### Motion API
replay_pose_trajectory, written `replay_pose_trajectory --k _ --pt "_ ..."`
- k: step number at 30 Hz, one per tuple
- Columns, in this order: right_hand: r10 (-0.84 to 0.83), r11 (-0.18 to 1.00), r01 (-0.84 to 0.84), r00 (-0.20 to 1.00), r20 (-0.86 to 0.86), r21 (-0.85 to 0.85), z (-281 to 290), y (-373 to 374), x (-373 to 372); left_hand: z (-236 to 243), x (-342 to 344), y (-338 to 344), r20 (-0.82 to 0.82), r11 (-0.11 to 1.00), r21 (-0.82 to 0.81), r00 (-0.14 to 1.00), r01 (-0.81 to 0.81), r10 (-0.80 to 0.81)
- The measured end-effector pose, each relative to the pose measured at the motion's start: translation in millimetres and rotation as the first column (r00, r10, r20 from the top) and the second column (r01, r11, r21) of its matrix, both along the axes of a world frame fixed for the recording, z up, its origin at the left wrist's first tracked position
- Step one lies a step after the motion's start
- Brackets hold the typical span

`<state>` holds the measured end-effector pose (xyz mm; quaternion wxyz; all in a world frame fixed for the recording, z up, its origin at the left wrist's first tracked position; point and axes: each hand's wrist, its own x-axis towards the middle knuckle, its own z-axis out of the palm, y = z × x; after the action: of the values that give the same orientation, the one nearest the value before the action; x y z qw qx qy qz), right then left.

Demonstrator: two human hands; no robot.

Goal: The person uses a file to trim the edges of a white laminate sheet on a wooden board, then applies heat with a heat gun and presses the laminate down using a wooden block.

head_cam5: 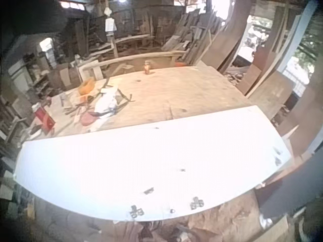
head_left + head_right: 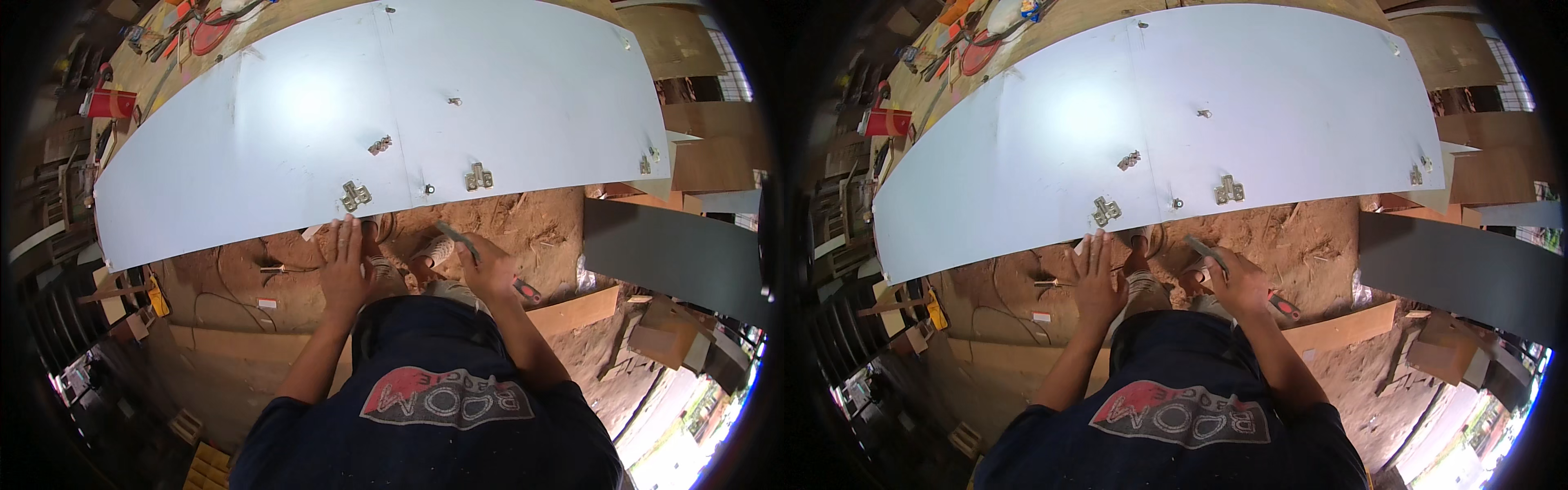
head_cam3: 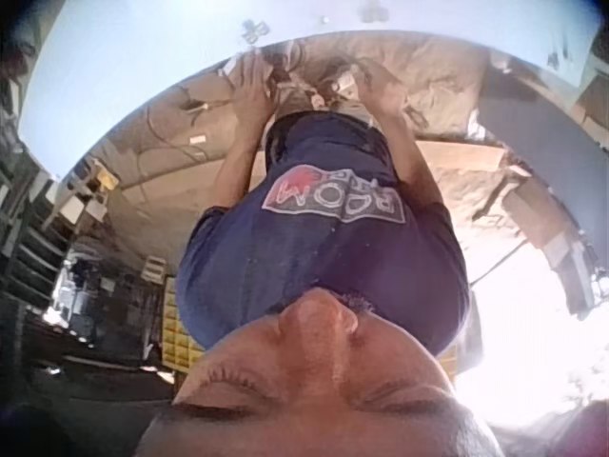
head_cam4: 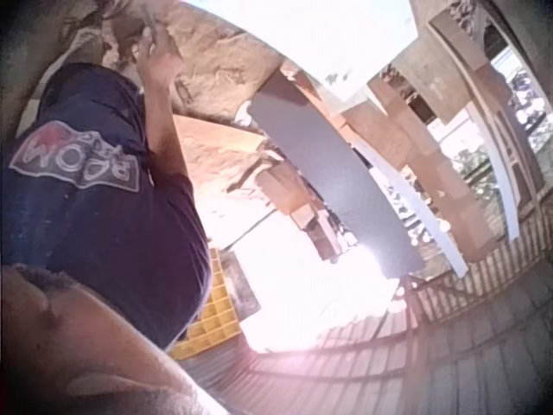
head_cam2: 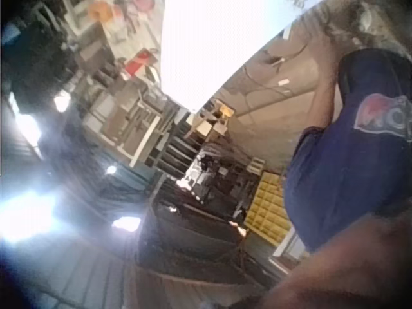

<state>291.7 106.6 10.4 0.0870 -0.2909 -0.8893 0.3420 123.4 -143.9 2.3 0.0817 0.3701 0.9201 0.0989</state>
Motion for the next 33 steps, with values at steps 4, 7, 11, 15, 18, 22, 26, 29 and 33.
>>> replay_pose_trajectory --k 4,7,11,15,18,22,26,29,33 --pt "0.068 0.998 -0.068 0.997 -0.029 0.005 0 -21 -27 2 -12 -21 -0.074 0.991 0.026 0.989 -0.129 0.13" --pt "0.09 0.995 -0.088 0.995 -0.042 0.049 -7 -38 -55 -9 -40 -22 -0.045 0.972 0.232 0.998 -0.022 0.033" --pt "0.031 0.991 -0.018 0.995 -0.094 0.13 -26 -63 -72 -1 -103 28 0.062 0.924 0.326 0.97 0.202 -0.234" --pt "-0.048 0.996 0.05 0.998 -0.031 0.076 -26 -73 -79 -1 -134 59 0.118 0.893 0.329 0.925 0.306 -0.36" --pt "-0.142 0.99 0.14 0.985 0.097 0.03 -22 -75 -96 -1 -137 74 0.161 0.896 0.328 0.916 0.3 -0.366" --pt "-0.225 0.974 0.225 0.973 0.045 0.004 -21 -96 -85 0 -146 72 0.306 0.864 0.453 0.871 0.221 -0.383" --pt "-0.282 0.959 0.282 0.956 0.084 0.02 -19 -88 -101 -9 -150 68 0.311 0.841 0.47 0.842 0.267 -0.441" --pt "-0.347 0.938 0.346 0.936 0.064 0.022 -22 -98 -102 -9 -152 69 0.278 0.833 0.48 0.854 0.273 -0.44" --pt "-0.299 0.953 0.295 0.952 0.066 0.063 -18 -96 -96 -12 -152 74 0.262 0.838 0.467 0.86 0.284 -0.437"
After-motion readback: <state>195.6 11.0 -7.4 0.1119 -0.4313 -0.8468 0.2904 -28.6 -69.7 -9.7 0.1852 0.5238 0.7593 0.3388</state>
